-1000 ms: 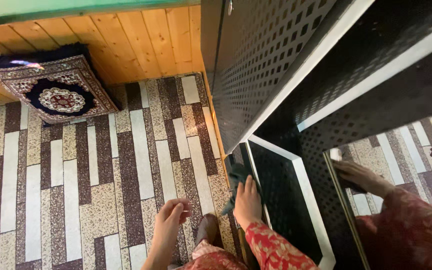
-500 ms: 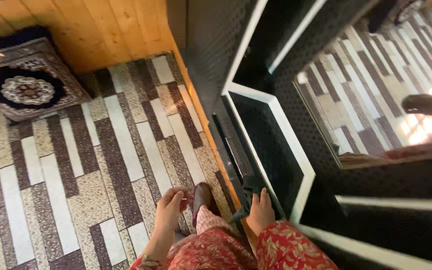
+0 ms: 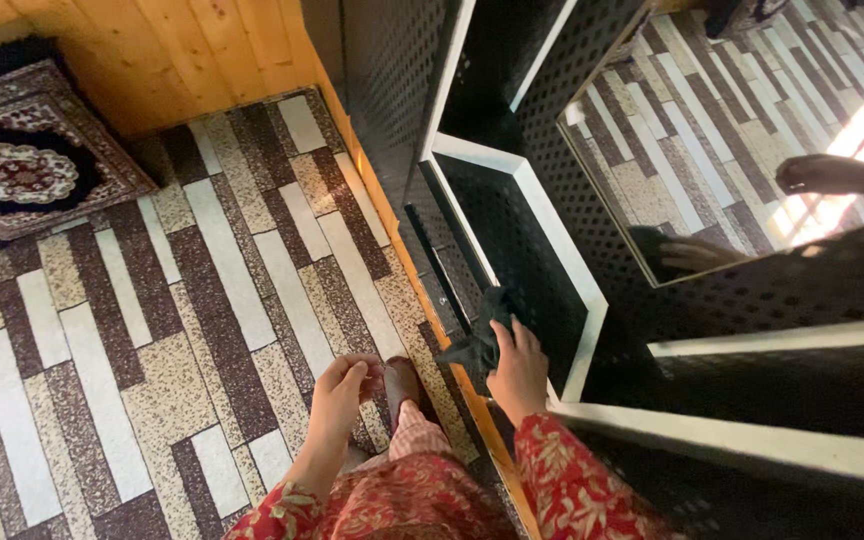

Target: The person cleans a mirror and then a window by hand using a green cloth.

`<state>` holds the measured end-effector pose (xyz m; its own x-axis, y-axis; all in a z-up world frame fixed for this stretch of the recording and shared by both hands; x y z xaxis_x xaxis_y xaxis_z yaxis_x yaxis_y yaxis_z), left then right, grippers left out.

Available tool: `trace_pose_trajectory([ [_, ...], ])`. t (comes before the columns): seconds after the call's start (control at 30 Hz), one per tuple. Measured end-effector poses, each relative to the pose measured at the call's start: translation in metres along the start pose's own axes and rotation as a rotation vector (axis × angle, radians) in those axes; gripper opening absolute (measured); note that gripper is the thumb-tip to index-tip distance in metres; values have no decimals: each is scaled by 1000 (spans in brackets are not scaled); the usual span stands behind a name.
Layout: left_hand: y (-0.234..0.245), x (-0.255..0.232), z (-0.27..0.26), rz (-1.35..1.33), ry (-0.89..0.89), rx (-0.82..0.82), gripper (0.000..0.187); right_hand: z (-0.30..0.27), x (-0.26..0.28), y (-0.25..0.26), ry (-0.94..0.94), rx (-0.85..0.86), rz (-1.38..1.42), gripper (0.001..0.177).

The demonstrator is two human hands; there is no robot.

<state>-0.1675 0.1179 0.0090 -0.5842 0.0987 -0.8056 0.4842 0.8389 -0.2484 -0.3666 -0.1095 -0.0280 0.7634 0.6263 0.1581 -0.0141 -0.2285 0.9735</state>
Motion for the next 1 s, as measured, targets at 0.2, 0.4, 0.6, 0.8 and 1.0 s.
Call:
trace_pose_trajectory([
  [0.2,19,-3,11,51,24,-116,27,-40,-44,-47,-59,33,111,93],
  [0.4,27,-1,49,34,17,-171,26,3,-15,-38,-41,124,59,103],
  [0.6,-2,-34,87,-46,38,-206,25,129,46,-18,113,87,81,95],
  [0.8,-5,-55,122,-69,-6,-269,24,264,100,-24,179,145,36,92],
  [1.0,5,-50,132,-90,79,-380,25,382,137,-29,231,230,21,89],
])
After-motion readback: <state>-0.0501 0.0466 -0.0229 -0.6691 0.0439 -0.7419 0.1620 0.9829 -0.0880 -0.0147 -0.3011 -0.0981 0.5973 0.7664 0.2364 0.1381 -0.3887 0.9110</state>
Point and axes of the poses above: each hand's wrist, its own z-axis towards the middle knuckle, its own y-axis out of the back of the hand, x = y × z, the point moved 1 cm from there along z, towards the middle knuckle, and after that the axes turned 4 degrees about -y, right-handed, at the moved point
